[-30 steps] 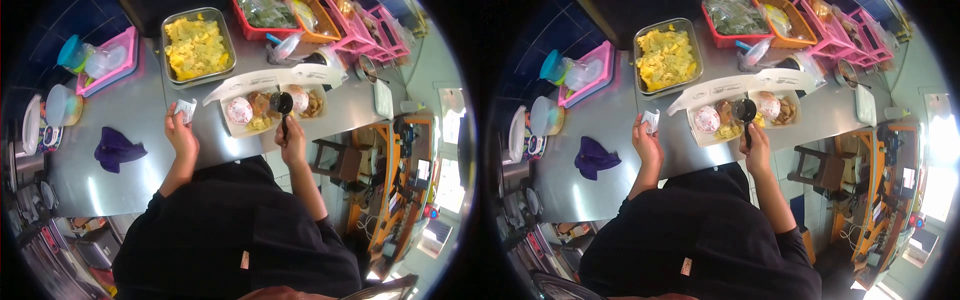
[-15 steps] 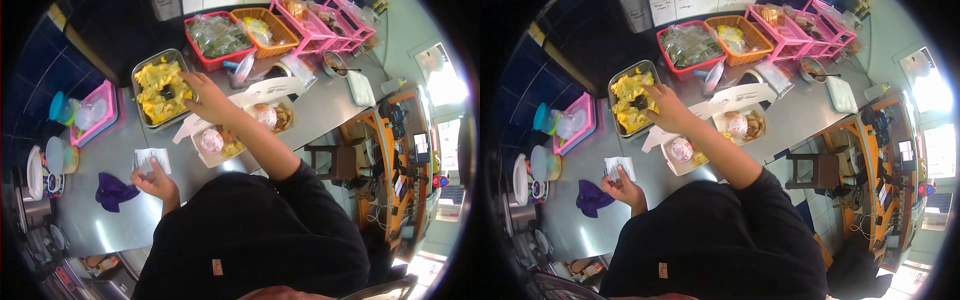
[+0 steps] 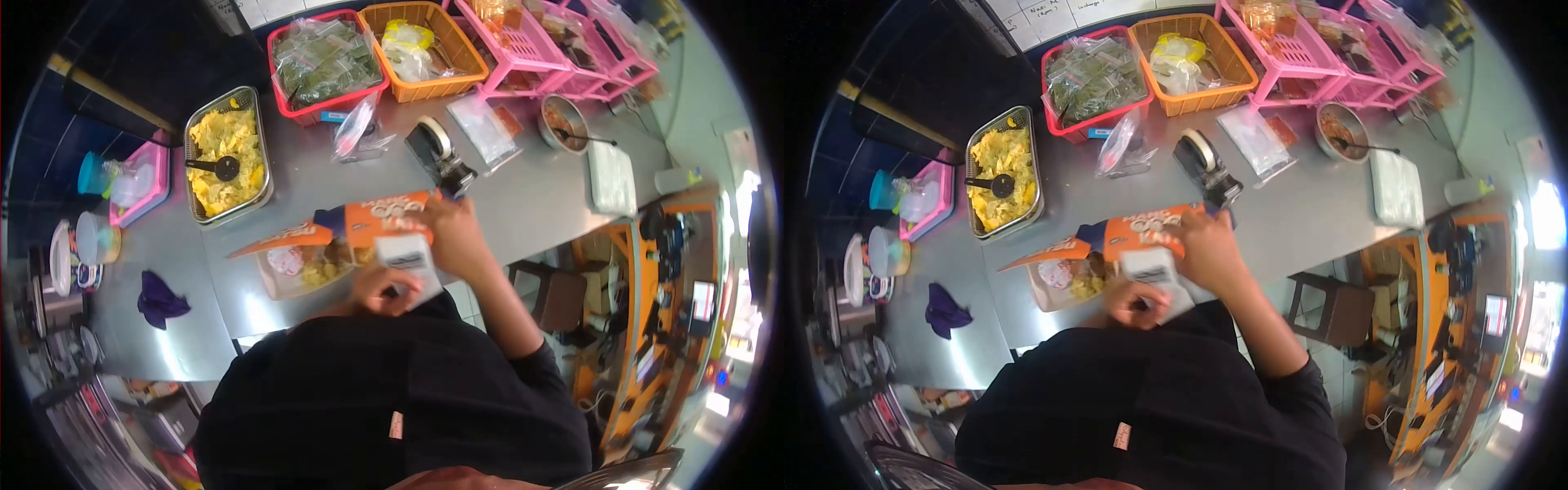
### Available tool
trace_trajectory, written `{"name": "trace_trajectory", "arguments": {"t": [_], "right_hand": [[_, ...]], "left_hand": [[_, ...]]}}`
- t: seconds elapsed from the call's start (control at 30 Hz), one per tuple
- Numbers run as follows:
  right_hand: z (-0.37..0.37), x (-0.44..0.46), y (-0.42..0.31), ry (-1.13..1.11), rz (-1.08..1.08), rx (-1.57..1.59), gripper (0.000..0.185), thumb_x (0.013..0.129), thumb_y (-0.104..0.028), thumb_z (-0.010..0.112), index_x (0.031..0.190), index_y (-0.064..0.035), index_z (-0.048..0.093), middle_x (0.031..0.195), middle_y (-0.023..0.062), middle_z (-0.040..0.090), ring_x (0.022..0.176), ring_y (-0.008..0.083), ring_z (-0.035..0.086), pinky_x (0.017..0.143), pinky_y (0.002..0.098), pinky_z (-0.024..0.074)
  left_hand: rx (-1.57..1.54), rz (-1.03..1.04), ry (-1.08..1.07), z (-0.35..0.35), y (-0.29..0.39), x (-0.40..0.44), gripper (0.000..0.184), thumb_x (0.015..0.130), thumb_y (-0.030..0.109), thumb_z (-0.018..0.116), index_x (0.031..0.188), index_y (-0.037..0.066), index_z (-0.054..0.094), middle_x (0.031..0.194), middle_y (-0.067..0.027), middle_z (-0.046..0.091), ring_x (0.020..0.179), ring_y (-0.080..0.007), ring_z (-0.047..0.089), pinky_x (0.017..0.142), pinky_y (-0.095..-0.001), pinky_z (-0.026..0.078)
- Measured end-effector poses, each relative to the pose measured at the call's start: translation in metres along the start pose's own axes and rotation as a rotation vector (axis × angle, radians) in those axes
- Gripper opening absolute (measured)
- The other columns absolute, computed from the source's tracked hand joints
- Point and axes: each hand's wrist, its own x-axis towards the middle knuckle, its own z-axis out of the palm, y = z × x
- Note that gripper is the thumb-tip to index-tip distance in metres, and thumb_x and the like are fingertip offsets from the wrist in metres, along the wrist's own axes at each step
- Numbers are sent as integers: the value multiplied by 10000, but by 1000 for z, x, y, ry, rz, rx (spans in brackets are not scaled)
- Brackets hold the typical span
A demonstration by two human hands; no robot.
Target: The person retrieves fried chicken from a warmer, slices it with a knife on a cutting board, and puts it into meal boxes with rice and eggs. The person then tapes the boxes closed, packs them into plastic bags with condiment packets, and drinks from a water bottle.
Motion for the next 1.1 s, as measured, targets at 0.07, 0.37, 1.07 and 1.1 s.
{"name": "trace_trajectory", "arguments": {"t": [0.07,0.37,1.07,1.1], "right_hand": [[19,-6,25,84,-74,197,363,842,-281,603,1199,-220,622,922,70,531,936,235,545,784,388,360],[45,-19,122,-72,-427,489,357,775,-255,599,1116,-150,590,991,92,531,948,269,526,778,381,409],[60,-328,149,-166,839,1011,365,879,-380,626,980,-29,613,869,121,618,874,226,565,778,339,446],[69,-333,147,-165,953,1037,330,863,-349,657,877,-23,604,779,101,624,740,225,578,676,338,459]], "left_hand": [[-61,-36,-188,41,5,26,127,772,63,699,891,96,668,975,-106,627,864,-215,632,732,-296,508],[133,-431,-73,131,-12,59,122,770,54,707,884,39,667,851,-61,629,710,-125,603,616,-247,478],[-84,-545,-787,178,-10,71,193,805,136,700,995,118,729,998,-156,617,968,-235,606,764,-303,499],[-154,-718,-751,176,-14,59,210,806,194,724,1006,127,725,995,-143,617,953,-210,603,751,-298,497]]}}
